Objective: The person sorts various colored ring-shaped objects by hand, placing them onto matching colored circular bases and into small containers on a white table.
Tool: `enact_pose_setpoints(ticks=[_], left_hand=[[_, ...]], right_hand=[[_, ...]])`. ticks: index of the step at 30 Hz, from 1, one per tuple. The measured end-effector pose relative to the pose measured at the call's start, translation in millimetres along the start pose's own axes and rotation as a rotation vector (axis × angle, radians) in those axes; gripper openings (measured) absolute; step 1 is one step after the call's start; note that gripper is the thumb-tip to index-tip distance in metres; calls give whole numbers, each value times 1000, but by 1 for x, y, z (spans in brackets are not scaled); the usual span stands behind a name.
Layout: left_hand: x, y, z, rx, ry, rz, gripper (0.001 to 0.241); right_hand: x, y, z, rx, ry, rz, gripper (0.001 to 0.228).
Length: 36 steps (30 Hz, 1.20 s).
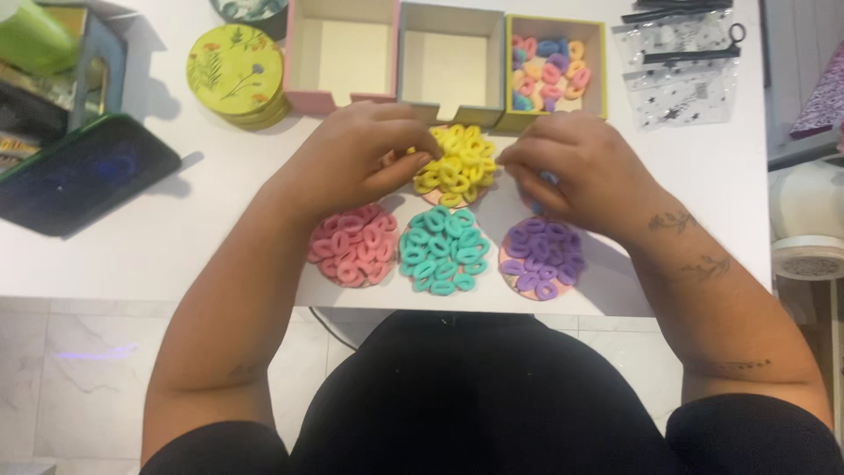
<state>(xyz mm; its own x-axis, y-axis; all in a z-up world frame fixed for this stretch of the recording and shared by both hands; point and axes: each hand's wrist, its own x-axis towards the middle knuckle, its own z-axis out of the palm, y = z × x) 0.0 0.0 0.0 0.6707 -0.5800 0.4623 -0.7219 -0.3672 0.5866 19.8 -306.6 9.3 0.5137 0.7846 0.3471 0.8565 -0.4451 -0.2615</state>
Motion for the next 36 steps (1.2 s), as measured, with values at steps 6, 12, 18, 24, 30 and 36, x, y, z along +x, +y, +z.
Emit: enact_pose_setpoints(ticks=[6, 12, 18, 24, 30, 36], left_hand=[[5, -1, -6, 21, -98, -77, 10], [6, -6, -5, 13, -118, -93, 11], [7, -5, -11, 7, -118, -141, 12], [0, -10, -11, 11, -58, -88, 9], [-2, -11, -12, -4, -22, -73, 13], [-2, -13, -8, 20, -9, -57, 11]], right_hand=[[15, 87, -8, -139, -14, 314, 11], [43, 135, 35, -326, 67, 228, 8], [49, 139, 42, -387, 74, 156, 13], [33, 151, 45, -459, 112, 156, 12], [10, 165, 29, -300, 95, 312, 17], [11, 90, -4, 196, 157, 487, 18]])
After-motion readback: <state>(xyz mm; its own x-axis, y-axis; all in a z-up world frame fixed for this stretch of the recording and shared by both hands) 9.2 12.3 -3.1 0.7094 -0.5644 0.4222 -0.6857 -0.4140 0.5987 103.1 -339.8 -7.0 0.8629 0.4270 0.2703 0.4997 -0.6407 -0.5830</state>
